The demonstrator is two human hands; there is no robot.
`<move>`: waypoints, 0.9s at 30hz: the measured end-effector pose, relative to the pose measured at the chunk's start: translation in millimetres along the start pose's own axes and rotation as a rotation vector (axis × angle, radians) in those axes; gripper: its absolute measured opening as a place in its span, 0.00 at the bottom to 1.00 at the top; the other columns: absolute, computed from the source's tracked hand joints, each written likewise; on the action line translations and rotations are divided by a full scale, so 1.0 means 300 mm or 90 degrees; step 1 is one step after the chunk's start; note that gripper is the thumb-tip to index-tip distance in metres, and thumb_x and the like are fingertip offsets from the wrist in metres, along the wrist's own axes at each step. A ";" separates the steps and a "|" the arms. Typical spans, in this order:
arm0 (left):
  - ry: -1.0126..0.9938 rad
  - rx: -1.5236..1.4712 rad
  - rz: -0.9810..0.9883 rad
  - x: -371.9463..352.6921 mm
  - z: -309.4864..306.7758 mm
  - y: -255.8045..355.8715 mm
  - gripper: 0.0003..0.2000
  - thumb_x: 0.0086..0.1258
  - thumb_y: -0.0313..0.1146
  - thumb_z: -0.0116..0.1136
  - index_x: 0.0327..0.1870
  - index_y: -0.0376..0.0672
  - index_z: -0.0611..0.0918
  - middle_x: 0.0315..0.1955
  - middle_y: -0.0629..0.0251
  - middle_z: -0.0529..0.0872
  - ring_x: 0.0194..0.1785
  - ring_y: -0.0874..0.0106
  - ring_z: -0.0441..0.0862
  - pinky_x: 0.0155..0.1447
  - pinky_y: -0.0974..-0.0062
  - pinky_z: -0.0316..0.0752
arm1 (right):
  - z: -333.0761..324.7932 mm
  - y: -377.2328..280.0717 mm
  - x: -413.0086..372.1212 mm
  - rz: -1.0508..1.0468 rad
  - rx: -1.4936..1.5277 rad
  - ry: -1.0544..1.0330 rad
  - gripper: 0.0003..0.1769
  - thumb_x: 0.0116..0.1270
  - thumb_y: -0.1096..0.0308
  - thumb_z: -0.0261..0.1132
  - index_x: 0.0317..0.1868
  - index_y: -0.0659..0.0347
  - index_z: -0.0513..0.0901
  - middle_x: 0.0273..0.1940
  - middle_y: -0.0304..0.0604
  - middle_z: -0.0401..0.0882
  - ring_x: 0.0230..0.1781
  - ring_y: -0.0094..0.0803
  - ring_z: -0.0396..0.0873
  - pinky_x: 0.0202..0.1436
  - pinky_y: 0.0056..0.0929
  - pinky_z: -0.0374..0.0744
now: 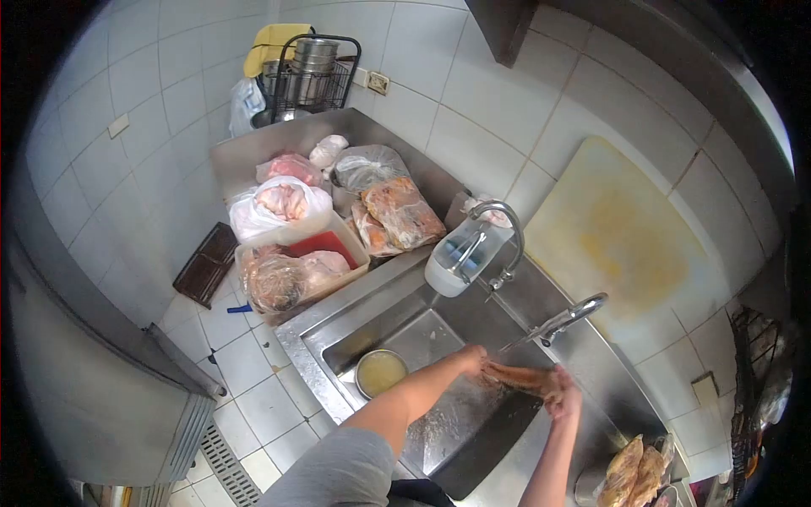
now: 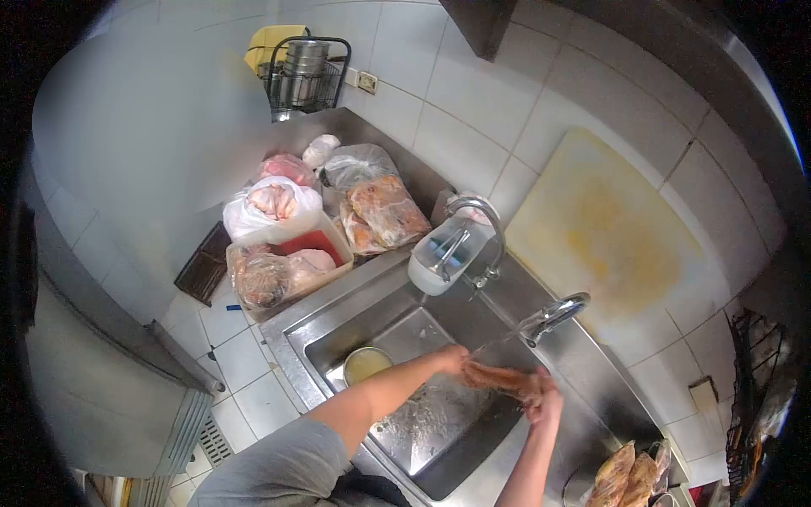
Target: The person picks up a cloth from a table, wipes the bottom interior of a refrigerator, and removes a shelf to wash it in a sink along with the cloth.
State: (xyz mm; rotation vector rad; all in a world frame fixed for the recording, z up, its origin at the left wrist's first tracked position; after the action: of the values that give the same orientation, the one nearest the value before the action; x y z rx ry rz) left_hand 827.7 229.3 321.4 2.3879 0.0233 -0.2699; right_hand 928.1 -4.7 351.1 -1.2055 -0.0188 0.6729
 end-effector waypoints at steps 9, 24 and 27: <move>-0.024 -0.003 0.065 0.057 0.048 0.057 0.12 0.52 0.36 0.53 0.31 0.36 0.80 0.31 0.50 0.81 0.32 0.62 0.80 0.37 0.70 0.74 | 0.270 0.405 0.078 0.343 0.172 -0.144 0.26 0.65 0.50 0.44 0.51 0.65 0.67 0.43 0.56 0.74 0.43 0.47 0.75 0.41 0.48 0.76; -0.067 -1.445 -0.113 -0.053 0.177 -0.166 0.29 0.57 0.54 0.54 0.51 0.41 0.69 0.45 0.58 0.76 0.47 0.62 0.75 0.51 0.57 0.70 | 0.301 0.424 0.089 0.235 0.193 -0.143 0.18 0.64 0.61 0.45 0.49 0.65 0.68 0.39 0.48 0.74 0.34 0.37 0.77 0.29 0.31 0.78; 0.119 -1.094 -0.127 0.022 0.159 -0.182 0.20 0.58 0.41 0.59 0.48 0.42 0.73 0.37 0.64 0.79 0.41 0.69 0.78 0.47 0.66 0.73 | 0.187 0.450 0.064 0.293 0.172 -0.274 0.20 0.64 0.60 0.49 0.53 0.62 0.65 0.41 0.48 0.73 0.41 0.41 0.76 0.39 0.40 0.78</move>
State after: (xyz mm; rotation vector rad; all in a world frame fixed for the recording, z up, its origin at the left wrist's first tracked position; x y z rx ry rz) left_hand 820.1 237.4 249.6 0.6829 0.4023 -0.0337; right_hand 860.2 78.1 249.6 -0.7892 -0.0092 1.2891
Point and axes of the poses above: each hand's wrist, its own x-axis towards the middle knuckle, its own z-axis out of the palm, y = z × x, the point moved 1 cm from there along x, towards the middle knuckle
